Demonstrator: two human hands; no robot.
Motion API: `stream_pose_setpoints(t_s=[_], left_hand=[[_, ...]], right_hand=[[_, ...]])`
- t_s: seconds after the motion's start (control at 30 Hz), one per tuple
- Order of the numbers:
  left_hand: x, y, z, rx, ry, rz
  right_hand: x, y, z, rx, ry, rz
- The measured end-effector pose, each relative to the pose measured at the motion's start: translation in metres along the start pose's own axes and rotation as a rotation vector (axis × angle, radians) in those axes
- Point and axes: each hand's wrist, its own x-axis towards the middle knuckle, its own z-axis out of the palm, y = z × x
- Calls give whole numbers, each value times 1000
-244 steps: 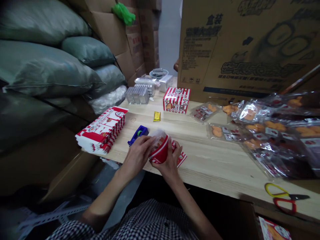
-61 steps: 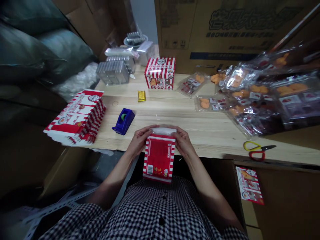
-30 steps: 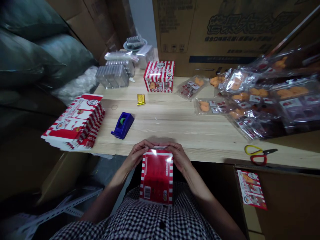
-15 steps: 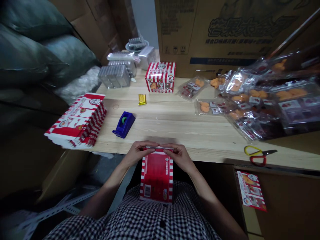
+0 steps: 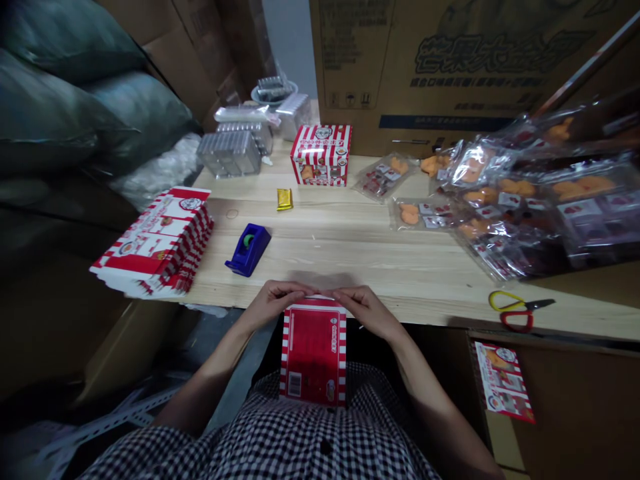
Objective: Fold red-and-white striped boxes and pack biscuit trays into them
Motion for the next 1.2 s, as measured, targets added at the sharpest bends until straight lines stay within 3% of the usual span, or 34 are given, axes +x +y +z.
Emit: stream_pose_setpoints(t_s=[0.23, 0.57, 0.97, 1.2], left_hand=[[17, 10, -4, 70, -24, -57], [17, 14, -7, 16, -68, -158], [22, 26, -17, 77, -215, -252], [29, 25, -17, -11, -268, -248]], right_hand=[[29, 0, -14, 28, -6, 47], [30, 4, 2, 77, 73, 79], [26, -5, 7, 146, -22, 201], [42, -13, -5, 70, -158, 225]])
